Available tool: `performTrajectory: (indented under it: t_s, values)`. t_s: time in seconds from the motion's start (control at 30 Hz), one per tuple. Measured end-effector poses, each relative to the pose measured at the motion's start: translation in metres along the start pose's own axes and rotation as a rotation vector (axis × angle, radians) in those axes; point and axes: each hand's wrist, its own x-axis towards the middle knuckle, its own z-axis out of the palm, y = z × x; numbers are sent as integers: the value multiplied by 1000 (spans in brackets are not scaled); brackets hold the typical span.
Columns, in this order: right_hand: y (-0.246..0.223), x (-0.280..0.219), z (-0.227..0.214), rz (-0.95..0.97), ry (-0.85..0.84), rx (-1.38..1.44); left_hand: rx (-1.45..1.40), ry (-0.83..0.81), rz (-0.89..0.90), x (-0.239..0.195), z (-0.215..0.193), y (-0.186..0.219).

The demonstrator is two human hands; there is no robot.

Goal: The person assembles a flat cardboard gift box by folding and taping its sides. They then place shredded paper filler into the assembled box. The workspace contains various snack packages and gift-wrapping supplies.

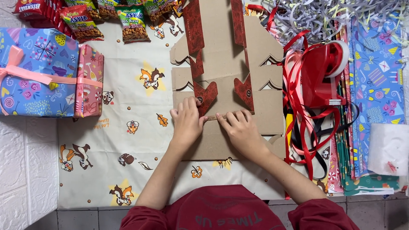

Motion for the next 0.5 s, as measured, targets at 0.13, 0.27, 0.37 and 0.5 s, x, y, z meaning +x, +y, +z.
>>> performTrajectory:
  t_s: [0.13,0.27,0.37,0.5]
  values:
    - [-7,3,-16,-14,10,-54,-59,-25,-27,3,4,-7]
    - [-12,-2,-3,44,8,22,-97,-36,-16,4,3,-8]
    - [-10,-5,6,114,-47,36,-115,-52,-25,4,4,-10]
    - [-6,-3,1,204,-205,82,-140,-70,-30,4,3,-11]
